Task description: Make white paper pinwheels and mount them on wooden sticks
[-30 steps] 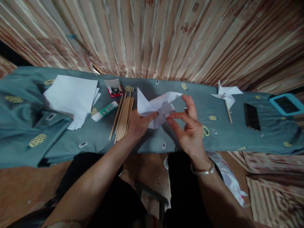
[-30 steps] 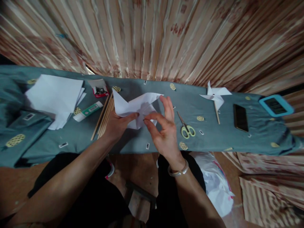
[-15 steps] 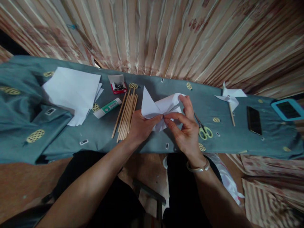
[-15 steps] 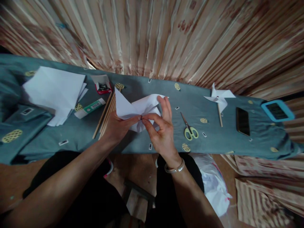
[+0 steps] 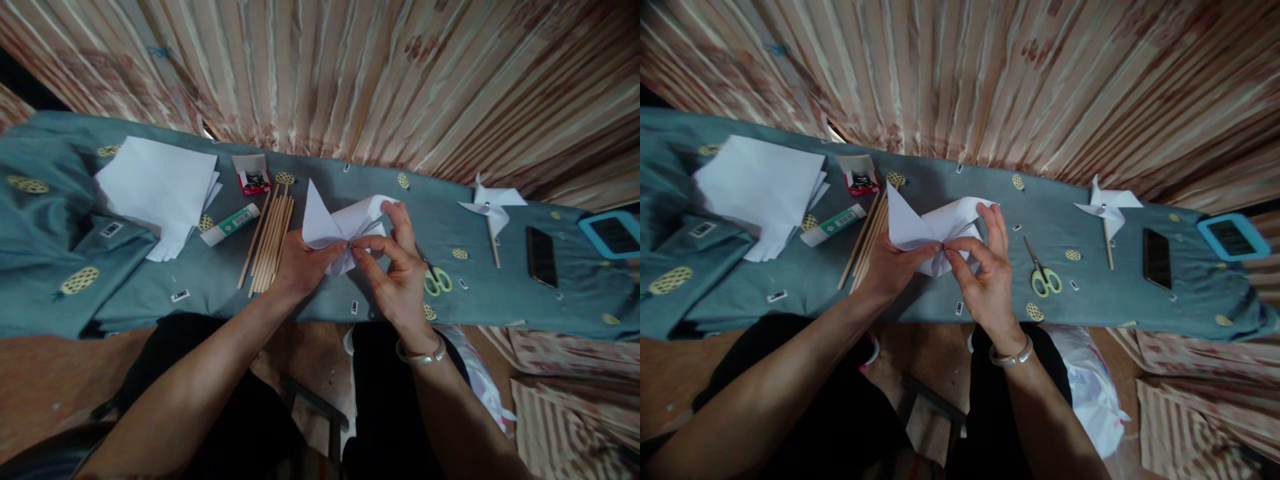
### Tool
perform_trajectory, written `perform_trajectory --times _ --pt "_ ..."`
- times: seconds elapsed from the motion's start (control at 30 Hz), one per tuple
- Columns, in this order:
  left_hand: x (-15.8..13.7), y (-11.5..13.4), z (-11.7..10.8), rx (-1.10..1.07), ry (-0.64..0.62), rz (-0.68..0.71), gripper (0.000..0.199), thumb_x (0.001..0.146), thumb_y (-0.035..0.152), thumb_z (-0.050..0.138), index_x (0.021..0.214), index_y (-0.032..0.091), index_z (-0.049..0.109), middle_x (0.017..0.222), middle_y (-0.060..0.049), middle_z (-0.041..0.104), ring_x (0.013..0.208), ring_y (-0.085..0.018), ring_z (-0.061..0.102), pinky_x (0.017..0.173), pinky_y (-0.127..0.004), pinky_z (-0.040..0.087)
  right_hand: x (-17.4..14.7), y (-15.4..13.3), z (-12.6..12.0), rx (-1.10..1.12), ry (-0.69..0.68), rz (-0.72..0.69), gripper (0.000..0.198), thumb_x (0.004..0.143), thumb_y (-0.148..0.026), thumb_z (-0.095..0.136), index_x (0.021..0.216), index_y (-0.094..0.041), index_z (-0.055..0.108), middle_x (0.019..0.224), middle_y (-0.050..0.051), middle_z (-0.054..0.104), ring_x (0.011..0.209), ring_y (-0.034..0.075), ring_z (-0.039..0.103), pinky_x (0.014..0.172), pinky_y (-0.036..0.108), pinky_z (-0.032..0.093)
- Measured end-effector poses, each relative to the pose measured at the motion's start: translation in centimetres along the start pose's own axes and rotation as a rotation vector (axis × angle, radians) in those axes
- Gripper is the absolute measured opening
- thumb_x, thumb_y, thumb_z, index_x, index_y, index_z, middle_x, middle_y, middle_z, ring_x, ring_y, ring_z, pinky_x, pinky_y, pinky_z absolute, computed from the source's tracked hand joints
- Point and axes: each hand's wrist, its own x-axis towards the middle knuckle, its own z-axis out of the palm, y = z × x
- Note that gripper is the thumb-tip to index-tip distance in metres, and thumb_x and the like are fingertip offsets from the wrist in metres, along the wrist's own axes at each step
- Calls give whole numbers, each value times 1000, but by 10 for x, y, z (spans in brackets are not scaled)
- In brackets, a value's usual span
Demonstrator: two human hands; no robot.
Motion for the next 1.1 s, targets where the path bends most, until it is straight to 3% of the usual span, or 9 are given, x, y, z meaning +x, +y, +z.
perform_trajectory --times 0.33,0.73,1.1 --pt "0 2 1 4 9 -9 10 61 10 77 60 19 74 61 2 72 55 -14 62 57 -27 52 -1 0 1 0 2 2 8 93 -27 62 90 -26 69 155 0 46 153 32 27 124 64 20" --pt "1 2 1 12 3 5 14 60 4 76 64 18 76 64 2 74 59 -16 65 59 -28 53 -2 4 3 84 -11 79 6 91 -26 64 88 -26 69 153 0 48 153 29 28 124 63 19" --pt "0 -4 -1 -50 -38 -47 12 61 10 79 68 19 77 68 2 75 62 -16 65 62 -29 54 -2 5 -1 79 -44 60 7 92 -26 64 88 -26 69 153 0 49 153 29 27 124 62 21"
